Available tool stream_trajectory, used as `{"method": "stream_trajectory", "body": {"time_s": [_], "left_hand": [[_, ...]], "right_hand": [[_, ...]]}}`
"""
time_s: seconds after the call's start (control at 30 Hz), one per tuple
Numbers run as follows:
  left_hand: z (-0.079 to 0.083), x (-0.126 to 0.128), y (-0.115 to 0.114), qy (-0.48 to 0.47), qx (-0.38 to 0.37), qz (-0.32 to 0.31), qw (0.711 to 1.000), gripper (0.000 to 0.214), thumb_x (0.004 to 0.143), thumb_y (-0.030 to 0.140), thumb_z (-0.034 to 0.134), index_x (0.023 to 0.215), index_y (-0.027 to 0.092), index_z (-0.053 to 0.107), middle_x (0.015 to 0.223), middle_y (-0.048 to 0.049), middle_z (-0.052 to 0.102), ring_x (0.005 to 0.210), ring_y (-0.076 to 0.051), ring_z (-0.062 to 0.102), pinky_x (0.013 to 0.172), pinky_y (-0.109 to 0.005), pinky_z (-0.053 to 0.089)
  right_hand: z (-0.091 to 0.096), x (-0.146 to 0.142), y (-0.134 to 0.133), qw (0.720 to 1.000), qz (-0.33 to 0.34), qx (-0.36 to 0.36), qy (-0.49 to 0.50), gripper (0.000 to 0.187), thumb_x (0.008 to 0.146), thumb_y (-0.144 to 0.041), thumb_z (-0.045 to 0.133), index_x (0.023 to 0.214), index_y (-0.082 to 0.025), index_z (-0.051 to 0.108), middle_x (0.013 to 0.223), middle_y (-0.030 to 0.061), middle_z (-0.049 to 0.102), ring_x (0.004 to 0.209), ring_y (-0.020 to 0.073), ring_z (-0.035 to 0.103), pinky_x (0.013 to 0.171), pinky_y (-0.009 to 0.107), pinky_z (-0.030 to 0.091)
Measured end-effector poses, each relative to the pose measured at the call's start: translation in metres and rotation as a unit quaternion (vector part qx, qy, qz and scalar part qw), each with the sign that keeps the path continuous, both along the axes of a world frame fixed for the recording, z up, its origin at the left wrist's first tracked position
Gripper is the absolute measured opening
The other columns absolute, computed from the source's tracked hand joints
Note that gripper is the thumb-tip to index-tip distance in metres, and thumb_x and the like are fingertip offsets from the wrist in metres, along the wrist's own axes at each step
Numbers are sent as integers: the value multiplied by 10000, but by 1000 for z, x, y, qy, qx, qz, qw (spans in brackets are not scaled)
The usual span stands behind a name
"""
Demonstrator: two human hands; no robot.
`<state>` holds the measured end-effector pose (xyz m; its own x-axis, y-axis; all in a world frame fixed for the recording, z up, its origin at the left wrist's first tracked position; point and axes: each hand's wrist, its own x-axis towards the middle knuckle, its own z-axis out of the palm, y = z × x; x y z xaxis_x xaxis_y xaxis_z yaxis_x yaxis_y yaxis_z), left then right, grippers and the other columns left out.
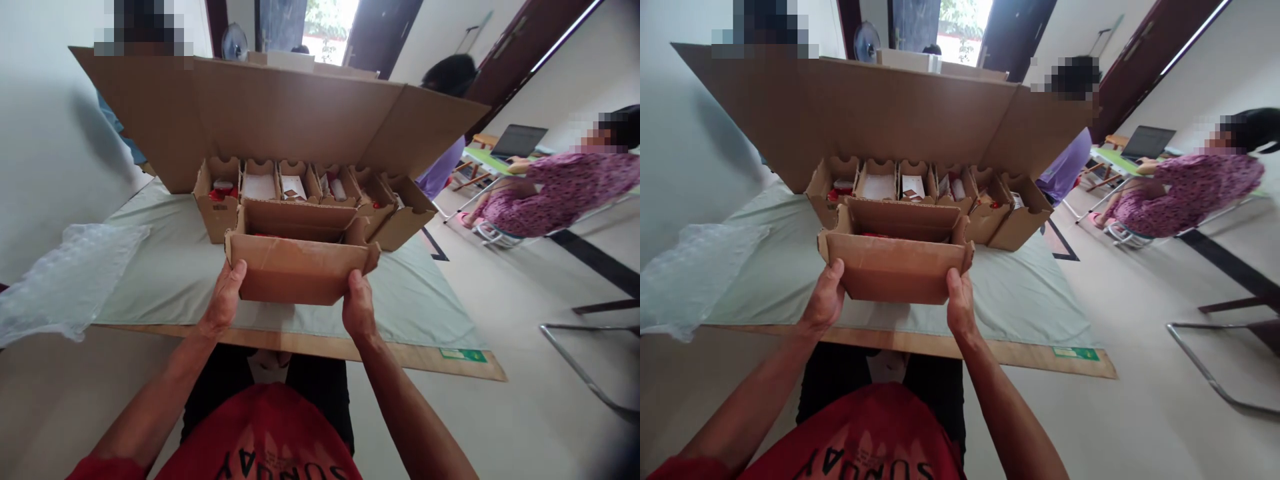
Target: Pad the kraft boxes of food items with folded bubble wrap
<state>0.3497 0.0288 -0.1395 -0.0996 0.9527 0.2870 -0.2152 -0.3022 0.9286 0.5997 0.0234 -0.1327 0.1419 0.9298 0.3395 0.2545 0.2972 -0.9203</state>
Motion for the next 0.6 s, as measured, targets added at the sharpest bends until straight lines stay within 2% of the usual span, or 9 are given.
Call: {"method": "stream_trajectory", "body": {"time_s": [0.13, 0.2, 0.33, 0.47, 0.6], "left_hand": [[12, 2, 9, 2, 8, -35, 999, 623, 970, 600, 520, 1469, 229, 485, 1363, -112, 656, 1316, -304, 592, 1123, -475, 493], [16, 2, 13, 10, 7, -42, 999, 633, 961, 610, 533, 1463, 228, 492, 1365, -113, 654, 1319, -304, 589, 1131, -474, 487], [18, -1, 17, 4, 12, 1, 1000, 653, 948, 637, 540, 1456, 229, 495, 1380, -112, 644, 1342, -311, 568, 1150, -485, 464], [16, 2, 17, 13, 3, -36, 999, 646, 951, 635, 535, 1459, 238, 494, 1357, -108, 656, 1345, -313, 567, 1133, -482, 484], [21, 6, 22, -1, 9, -25, 1000, 634, 952, 615, 549, 1448, 223, 510, 1349, -111, 660, 1358, -313, 556, 1154, -479, 467]], "right_hand": [[3, -2, 5, 994, -37, 8, 102, 709, 962, -681, 372, 1471, -202, 486, 1422, 130, 611, 1426, 311, 478, 1185, 500, 396], [5, -3, 8, 994, -45, 10, 96, 721, 961, -689, 358, 1479, -203, 481, 1439, 130, 598, 1438, 309, 465, 1192, 499, 385], [9, -5, 14, 996, -2, -6, 87, 736, 950, -690, 385, 1470, -181, 499, 1423, 144, 610, 1403, 310, 506, 1177, 476, 409], [13, -3, 15, 995, -41, 16, 95, 739, 952, -697, 355, 1465, -187, 503, 1395, 140, 626, 1380, 312, 529, 1162, 486, 423], [19, -3, 15, 996, -36, 3, 78, 737, 947, -694, 369, 1469, -190, 499, 1387, 144, 630, 1369, 312, 540, 1154, 478, 434]]}}
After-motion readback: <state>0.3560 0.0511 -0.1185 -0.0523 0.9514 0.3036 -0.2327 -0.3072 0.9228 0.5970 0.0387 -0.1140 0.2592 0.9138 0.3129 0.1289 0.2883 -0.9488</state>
